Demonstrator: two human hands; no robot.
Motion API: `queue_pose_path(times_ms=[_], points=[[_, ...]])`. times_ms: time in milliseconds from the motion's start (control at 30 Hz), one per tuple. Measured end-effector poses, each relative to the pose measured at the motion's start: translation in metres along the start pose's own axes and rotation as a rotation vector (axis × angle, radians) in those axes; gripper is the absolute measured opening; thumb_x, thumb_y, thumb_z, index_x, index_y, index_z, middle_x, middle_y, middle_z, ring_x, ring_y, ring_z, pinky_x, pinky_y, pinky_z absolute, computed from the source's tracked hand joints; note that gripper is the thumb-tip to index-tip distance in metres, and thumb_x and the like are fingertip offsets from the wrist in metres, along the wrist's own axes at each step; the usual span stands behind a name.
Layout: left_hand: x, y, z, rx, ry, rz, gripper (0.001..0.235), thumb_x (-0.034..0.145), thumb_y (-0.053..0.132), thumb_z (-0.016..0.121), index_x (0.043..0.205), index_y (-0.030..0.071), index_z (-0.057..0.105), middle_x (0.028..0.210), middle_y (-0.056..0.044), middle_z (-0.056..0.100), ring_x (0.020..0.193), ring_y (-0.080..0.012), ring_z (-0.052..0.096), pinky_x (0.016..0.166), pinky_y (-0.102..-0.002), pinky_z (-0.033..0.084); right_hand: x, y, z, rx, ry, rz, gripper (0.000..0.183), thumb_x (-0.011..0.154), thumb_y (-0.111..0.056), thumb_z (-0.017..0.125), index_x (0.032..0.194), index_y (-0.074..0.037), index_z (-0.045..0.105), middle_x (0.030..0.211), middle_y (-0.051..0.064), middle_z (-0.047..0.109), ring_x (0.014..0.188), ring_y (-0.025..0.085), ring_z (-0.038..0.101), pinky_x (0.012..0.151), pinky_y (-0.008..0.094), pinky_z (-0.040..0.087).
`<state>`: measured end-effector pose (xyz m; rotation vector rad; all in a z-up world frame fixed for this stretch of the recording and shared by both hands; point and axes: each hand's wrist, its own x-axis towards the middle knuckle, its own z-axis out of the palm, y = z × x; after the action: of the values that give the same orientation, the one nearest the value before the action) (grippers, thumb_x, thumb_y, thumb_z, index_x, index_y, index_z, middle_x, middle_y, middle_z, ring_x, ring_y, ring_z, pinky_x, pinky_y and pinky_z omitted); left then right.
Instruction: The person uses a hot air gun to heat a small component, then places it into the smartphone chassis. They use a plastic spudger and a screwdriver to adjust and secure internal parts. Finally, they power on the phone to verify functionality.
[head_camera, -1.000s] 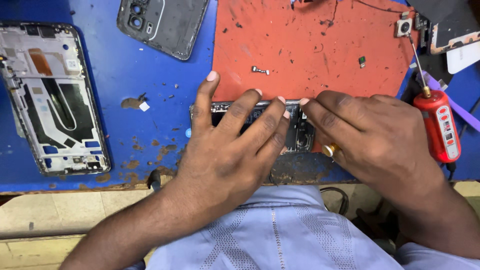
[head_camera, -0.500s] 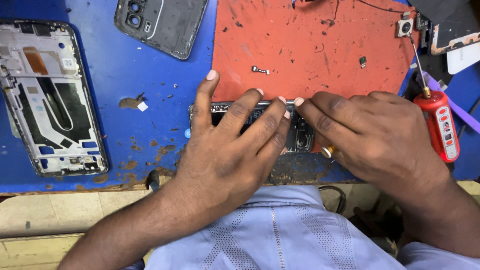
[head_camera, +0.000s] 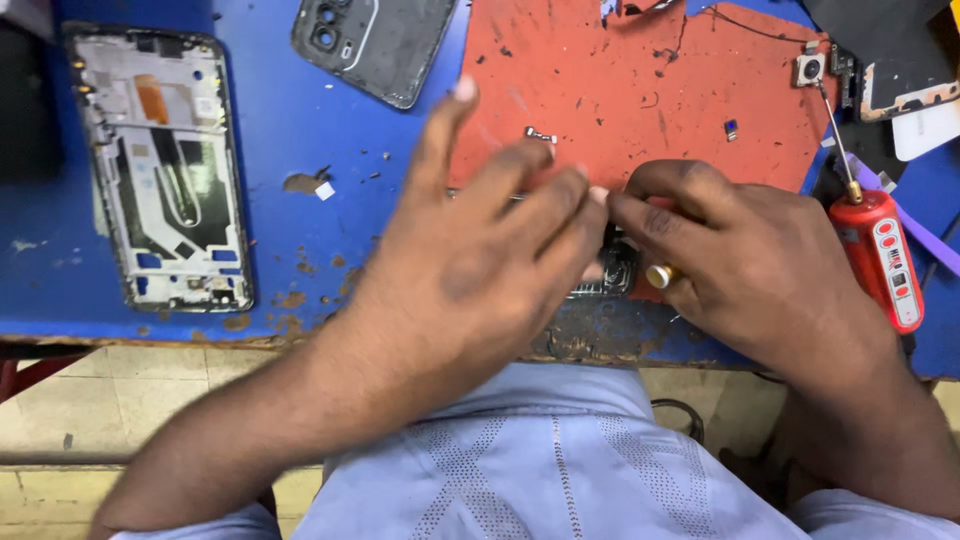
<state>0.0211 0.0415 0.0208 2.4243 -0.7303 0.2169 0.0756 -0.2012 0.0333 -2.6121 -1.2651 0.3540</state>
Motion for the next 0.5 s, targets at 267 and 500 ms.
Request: queue_pose_path(times_ms=[267, 500], points=[[0.012, -0.034, -0.024, -0.337, 0.574, -0.283, 0.032, 0.118, 0.001, 0.070, 0.089, -0.004, 0.057, 0.077, -0.007, 0.052, 0.068, -0.0157, 0.046, 0.064, -0.036, 0.028, 0.002, 0.005, -0.009, 0.821, 0.425, 0.278, 0.024, 0.099, -0.009, 0.070, 0.121, -0.006, 0.064, 0.113, 0.010, 0.068, 0.086, 0.019, 0.066, 0.075, 0.030, 0.056], [0.014, -0.063, 0.005, -0.674, 0.735, -0.331, 0.026, 0.111, -0.001, 0.058, 0.085, -0.003, 0.053, 0.071, 0.001, 0.050, 0.066, -0.0058, 0.041, 0.061, -0.031, 0.031, 0.036, 0.009, 0.001, 1.010, 0.557, 0.136, 0.010, 0.118, -0.004, 0.064, 0.119, -0.001, 0.054, 0.114, 0.014, 0.067, 0.095, 0.015, 0.065, 0.087, 0.025, 0.059]])
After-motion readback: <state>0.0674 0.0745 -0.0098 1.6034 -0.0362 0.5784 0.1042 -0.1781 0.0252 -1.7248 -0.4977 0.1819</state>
